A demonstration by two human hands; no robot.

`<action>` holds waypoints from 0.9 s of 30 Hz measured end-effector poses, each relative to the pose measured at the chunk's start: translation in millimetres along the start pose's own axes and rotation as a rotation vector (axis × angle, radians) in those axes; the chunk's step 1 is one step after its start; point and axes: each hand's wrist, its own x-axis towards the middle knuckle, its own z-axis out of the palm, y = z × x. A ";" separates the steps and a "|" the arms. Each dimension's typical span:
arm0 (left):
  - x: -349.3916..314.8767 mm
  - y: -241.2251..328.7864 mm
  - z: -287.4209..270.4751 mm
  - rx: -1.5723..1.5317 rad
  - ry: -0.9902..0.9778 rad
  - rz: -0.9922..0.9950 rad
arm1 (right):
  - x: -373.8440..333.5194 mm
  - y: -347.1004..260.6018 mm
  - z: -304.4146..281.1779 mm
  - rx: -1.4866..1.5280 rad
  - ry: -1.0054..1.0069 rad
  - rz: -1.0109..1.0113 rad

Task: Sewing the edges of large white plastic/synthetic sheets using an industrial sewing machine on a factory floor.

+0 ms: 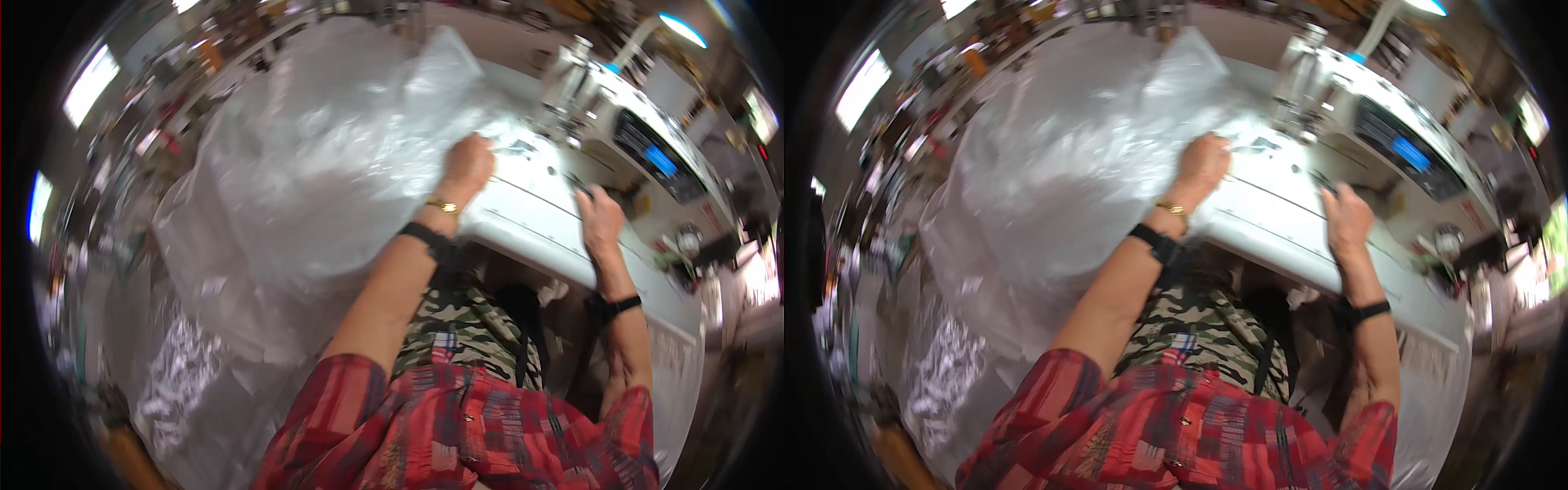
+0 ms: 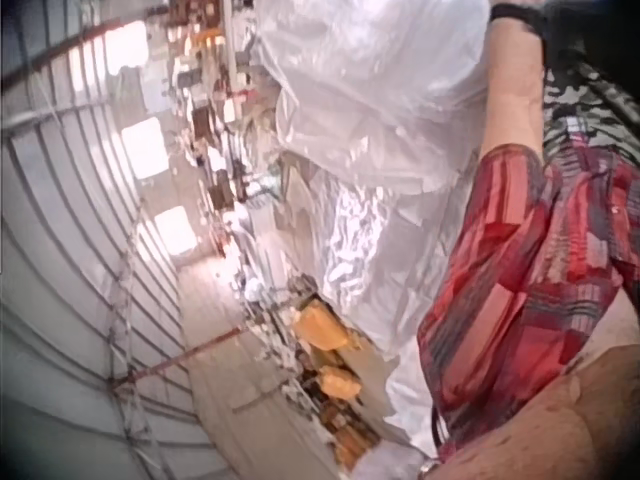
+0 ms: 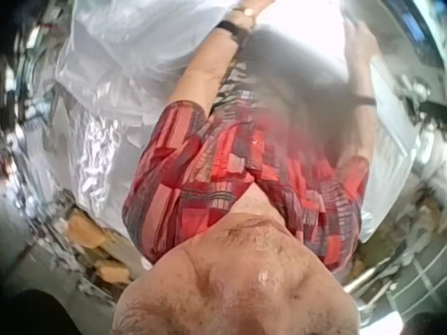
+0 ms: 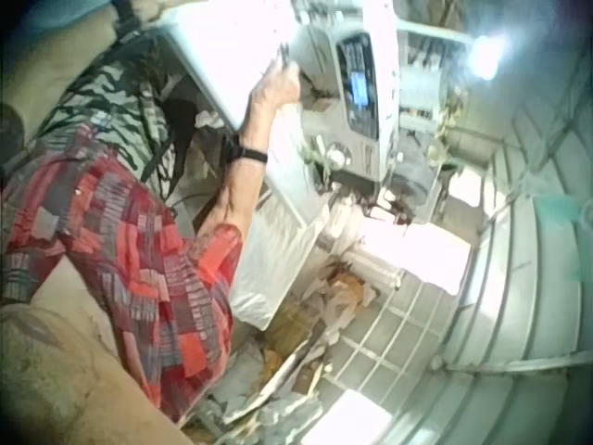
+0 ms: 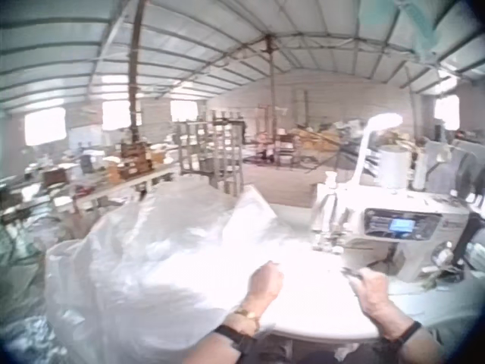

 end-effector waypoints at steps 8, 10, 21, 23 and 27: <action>-16.4 8.1 2.5 -0.033 0.023 -0.006 | 5.3 -80.2 21.9 0.162 -0.011 -0.372; -29.3 11.5 -21.6 -0.061 -0.163 0.011 | 11.5 -107.4 38.6 0.664 -0.248 -0.195; -334.7 -73.5 -250.8 0.398 0.713 -0.246 | 16.7 -127.7 70.4 0.194 -0.061 -0.403; -401.3 -109.5 -265.9 0.586 0.685 -0.512 | 17.6 -127.9 78.9 0.185 -0.107 -0.394; -481.7 -152.4 -251.0 0.782 0.437 -1.003 | 21.4 -118.8 84.7 0.156 -0.087 -0.428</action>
